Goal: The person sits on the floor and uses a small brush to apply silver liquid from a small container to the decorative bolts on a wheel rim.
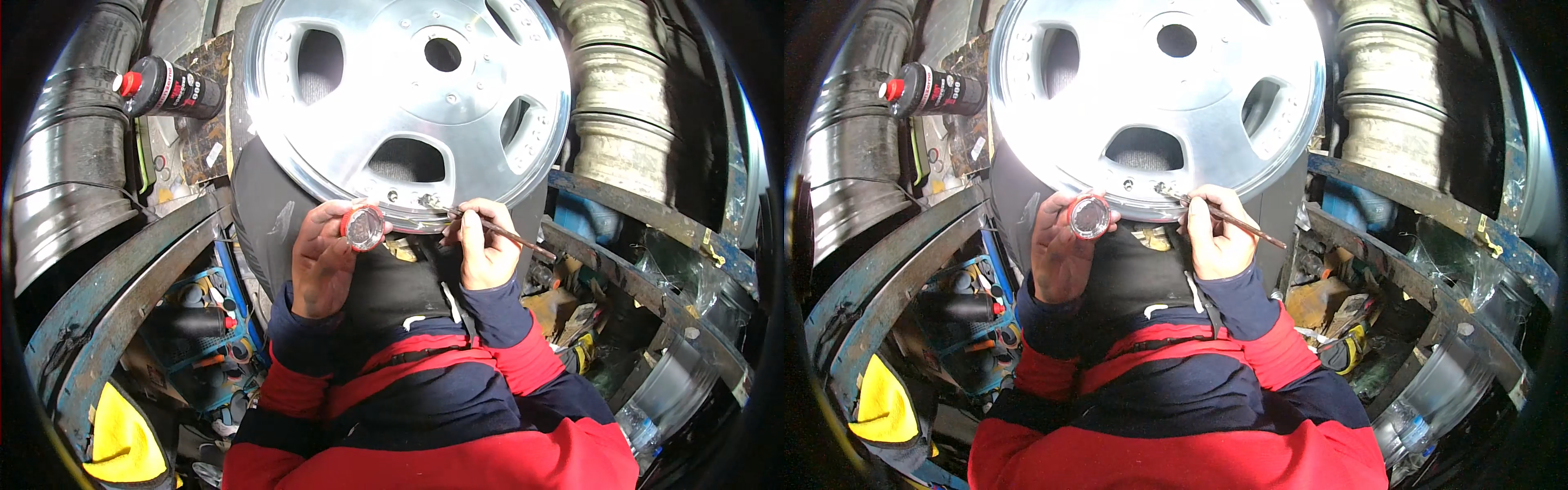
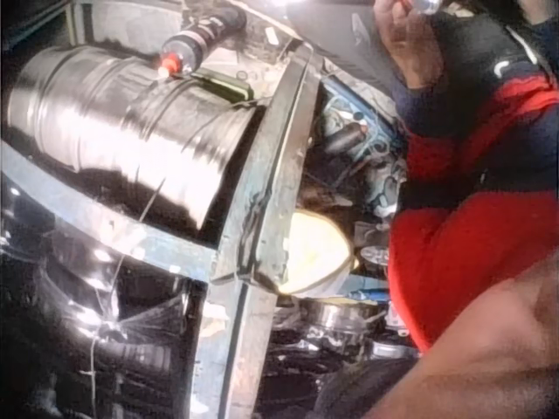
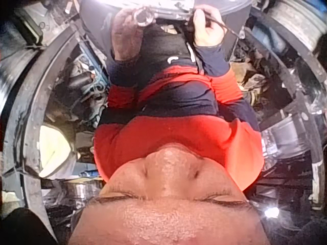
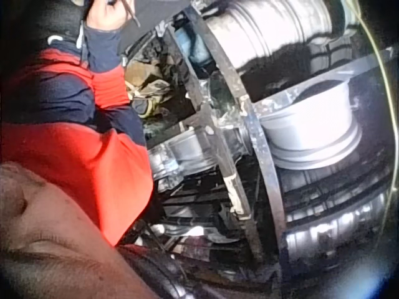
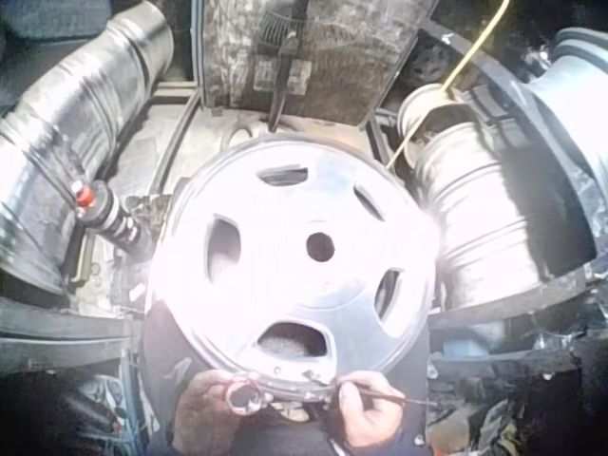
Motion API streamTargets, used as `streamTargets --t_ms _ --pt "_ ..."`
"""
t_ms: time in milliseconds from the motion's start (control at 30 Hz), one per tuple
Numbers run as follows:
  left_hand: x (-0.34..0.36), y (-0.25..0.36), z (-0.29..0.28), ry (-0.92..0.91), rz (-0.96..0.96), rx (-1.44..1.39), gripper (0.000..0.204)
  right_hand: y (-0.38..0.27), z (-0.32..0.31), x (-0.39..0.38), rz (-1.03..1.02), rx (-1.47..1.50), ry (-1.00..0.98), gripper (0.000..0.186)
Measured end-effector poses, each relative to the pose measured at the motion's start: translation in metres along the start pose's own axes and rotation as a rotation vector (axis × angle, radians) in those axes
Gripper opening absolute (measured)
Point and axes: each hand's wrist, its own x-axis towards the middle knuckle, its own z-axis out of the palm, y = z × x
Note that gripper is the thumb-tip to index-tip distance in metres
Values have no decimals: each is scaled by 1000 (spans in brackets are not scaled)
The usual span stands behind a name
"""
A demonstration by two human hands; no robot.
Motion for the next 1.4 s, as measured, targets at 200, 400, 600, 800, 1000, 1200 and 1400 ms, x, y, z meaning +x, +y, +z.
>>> streamTargets --t_ms 200,400,600,800,1000,1200,1400 --pt "1 -1 -1 -7 12 -3 42 -3 -2 4 9 -79 -41 10" --pt "1 0 2 13 12 17 42 -8 -2 7 31 -93 -75 11" --pt "1 -1 2 27 22 26 43 -7 -2 10 41 -75 -83 11" --pt "1 -1 1 22 16 21 43 -14 -2 13 82 -61 -119 12" --pt "1 0 2 20 21 14 43 -11 -3 14 103 -24 -121 12" --pt "1 0 0 5 15 10 44 -11 -4 14 108 25 -119 11" --pt "1 -2 -4 -10 10 -9 45 -7 -6 12 95 65 -104 11"
